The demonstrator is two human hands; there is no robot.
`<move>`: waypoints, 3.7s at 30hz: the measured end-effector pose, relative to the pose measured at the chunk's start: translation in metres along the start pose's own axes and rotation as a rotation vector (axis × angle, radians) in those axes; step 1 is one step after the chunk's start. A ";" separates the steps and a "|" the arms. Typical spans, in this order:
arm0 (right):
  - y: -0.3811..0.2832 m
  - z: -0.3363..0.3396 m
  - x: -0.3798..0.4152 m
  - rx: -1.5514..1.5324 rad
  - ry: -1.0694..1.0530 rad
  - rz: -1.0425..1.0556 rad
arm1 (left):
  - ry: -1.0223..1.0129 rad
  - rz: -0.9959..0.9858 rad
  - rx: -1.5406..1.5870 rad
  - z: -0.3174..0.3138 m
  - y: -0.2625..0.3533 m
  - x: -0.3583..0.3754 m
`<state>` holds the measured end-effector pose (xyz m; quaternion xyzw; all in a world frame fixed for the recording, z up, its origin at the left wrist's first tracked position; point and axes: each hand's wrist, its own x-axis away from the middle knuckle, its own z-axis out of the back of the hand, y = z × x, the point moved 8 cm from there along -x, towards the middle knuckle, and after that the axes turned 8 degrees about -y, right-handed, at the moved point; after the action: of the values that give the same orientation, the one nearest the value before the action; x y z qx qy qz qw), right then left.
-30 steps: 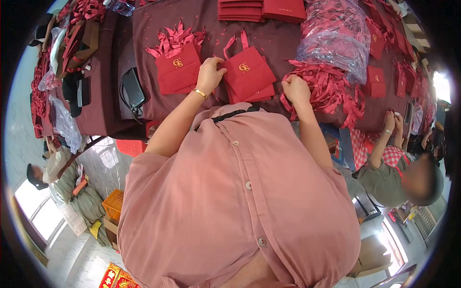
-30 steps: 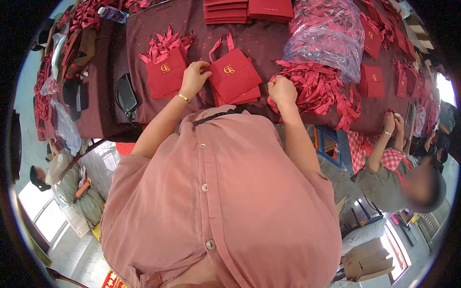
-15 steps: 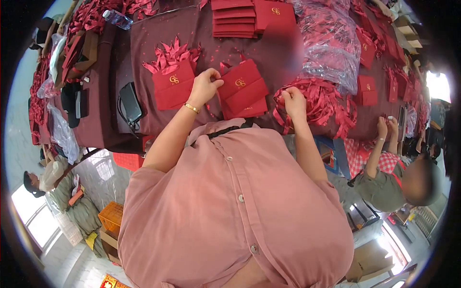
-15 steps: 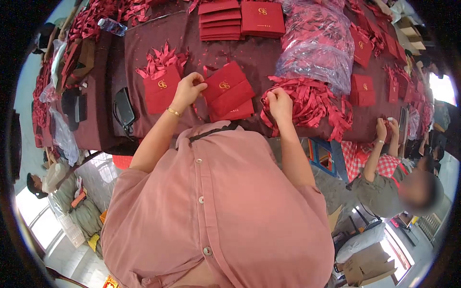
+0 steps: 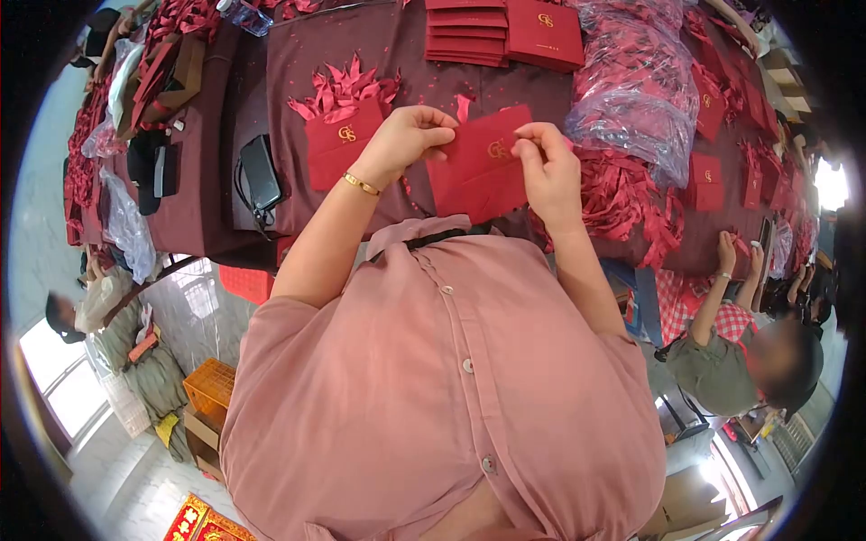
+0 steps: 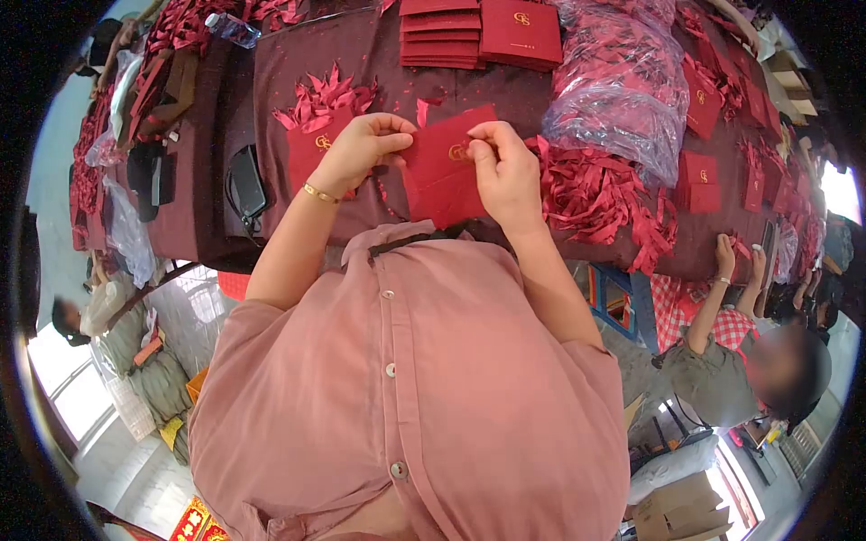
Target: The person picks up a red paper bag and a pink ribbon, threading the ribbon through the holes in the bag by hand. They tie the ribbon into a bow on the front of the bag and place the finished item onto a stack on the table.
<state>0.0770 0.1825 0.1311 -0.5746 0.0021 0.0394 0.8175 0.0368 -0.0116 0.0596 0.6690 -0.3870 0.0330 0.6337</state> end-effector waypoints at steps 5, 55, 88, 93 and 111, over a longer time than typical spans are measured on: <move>-0.012 -0.013 -0.008 0.115 -0.026 0.119 | 0.048 -0.118 -0.025 -0.008 0.029 0.015; 0.206 -0.053 0.081 -0.926 -0.048 -1.051 | 0.191 -0.160 -0.192 0.032 -0.007 -0.005; 0.086 0.045 0.004 -1.233 0.214 -0.100 | 0.359 -0.419 -1.234 -0.021 -0.026 -0.061; 0.078 0.052 0.013 -1.062 0.262 -0.140 | 0.286 -0.384 -1.294 -0.027 -0.032 -0.064; 0.024 0.009 -0.009 0.163 0.002 -0.117 | -0.053 -0.230 -0.292 -0.029 0.017 -0.041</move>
<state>0.0662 0.1987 0.1120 -0.5055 -0.0276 -0.0093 0.8623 0.0117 0.0355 0.0569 0.6105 -0.3252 -0.1136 0.7132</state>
